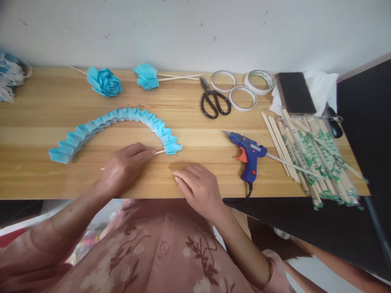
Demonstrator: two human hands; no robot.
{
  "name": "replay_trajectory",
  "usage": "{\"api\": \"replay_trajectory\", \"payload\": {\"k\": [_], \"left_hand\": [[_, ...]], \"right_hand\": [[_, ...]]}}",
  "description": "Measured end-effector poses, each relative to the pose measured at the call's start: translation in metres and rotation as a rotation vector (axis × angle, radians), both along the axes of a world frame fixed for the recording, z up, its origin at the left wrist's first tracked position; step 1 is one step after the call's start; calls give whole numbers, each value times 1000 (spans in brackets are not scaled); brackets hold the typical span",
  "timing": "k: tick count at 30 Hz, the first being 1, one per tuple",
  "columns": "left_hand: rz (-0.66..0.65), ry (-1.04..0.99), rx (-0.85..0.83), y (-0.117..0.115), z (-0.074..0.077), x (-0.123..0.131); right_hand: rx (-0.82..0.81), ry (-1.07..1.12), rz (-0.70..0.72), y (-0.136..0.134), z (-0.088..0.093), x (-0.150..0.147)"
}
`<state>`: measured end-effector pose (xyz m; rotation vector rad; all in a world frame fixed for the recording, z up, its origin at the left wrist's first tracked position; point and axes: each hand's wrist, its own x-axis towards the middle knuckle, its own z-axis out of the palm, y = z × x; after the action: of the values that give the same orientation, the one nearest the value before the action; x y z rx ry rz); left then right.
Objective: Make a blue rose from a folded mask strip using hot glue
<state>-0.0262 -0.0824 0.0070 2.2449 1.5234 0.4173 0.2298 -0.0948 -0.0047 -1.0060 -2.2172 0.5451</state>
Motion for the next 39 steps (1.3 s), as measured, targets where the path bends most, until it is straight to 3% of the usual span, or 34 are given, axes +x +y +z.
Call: {"api": "replay_trajectory", "payload": {"k": [17,39], "left_hand": [[44,62,53,3,3,3],[105,38,-134,5,19,8]], "right_hand": [[-3,12,10,0,0,0],[13,13,11,0,-2,1]]}}
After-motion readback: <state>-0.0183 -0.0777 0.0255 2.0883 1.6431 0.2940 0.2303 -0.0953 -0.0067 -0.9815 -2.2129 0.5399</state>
